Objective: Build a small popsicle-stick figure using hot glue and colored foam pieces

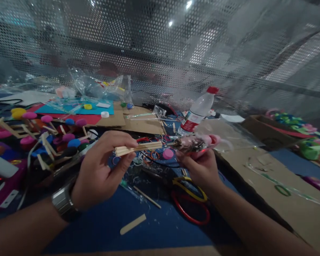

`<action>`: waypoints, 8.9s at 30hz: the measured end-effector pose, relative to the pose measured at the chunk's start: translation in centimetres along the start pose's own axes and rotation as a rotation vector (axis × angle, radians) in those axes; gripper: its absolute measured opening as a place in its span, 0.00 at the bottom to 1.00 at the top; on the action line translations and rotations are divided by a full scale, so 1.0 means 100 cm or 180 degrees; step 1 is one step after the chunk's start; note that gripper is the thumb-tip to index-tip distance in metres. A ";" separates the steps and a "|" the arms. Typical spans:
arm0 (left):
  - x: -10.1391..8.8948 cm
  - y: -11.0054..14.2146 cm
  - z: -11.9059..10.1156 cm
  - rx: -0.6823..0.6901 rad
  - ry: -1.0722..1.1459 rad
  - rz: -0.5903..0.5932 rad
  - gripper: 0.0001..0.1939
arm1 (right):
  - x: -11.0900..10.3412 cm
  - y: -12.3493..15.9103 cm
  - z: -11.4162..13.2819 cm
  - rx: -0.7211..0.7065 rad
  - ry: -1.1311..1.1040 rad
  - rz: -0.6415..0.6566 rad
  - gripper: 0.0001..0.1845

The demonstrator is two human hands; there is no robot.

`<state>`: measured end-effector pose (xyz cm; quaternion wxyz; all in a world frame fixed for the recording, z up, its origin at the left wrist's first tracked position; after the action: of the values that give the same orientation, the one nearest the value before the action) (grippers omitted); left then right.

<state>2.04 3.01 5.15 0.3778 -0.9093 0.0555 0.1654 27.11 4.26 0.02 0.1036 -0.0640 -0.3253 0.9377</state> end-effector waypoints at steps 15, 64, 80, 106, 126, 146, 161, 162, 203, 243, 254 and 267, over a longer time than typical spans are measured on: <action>-0.002 0.000 -0.003 0.0003 -0.0108 -0.0006 0.12 | 0.002 -0.002 0.003 -0.0008 0.0118 0.0050 0.06; 0.001 -0.001 -0.007 0.0038 -0.0138 0.0151 0.11 | -0.003 -0.002 -0.001 0.0137 0.0113 -0.0126 0.11; 0.000 -0.001 -0.009 0.0028 -0.0095 0.0071 0.12 | -0.004 -0.001 -0.004 0.0193 -0.0036 -0.0108 0.07; 0.000 -0.002 -0.010 0.0219 -0.0138 0.0098 0.12 | -0.003 -0.003 0.003 -0.0083 -0.0045 -0.0089 0.07; 0.000 -0.001 -0.010 0.0281 -0.0148 0.0060 0.13 | -0.004 -0.003 0.000 0.0051 0.0007 -0.0113 0.05; -0.001 -0.001 -0.009 0.0195 -0.0170 0.0061 0.13 | -0.006 0.000 -0.003 0.0035 0.0044 -0.0073 0.08; -0.003 -0.004 0.001 -0.0549 0.0302 -0.0146 0.06 | -0.005 -0.003 0.000 -0.0035 0.0237 0.0037 0.11; -0.004 -0.005 0.007 -0.0769 0.0404 -0.0223 0.04 | -0.004 -0.003 -0.002 0.0053 0.0204 0.0058 0.12; 0.012 -0.002 0.063 -0.2398 0.1842 0.0208 0.37 | 0.052 -0.103 -0.047 0.0551 0.1453 0.1024 0.11; 0.023 0.011 0.058 -0.3777 0.2389 -0.0065 0.06 | 0.022 -0.024 -0.007 0.0033 0.3390 0.2768 0.08; 0.013 0.004 0.056 -0.3069 0.1419 0.0248 0.15 | 0.034 -0.014 0.014 -0.0757 0.0793 0.1374 0.16; 0.013 0.000 0.040 -0.2100 0.0607 0.0559 0.09 | 0.039 -0.006 0.017 -0.0826 0.0271 0.1240 0.13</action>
<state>2.26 5.89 2.04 0.0412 -0.9855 0.1121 0.1206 23.11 4.59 1.51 -0.0748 -0.1778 -0.4199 0.8868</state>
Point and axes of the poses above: each hand's wrist, its own y-axis away from the middle knuckle, its own x-axis out of the palm, z = x × y, the point moved 6 cm from there along -y, towards the middle knuckle, and after that the axes turned 12 degrees about -x, right-handed, at the moved point
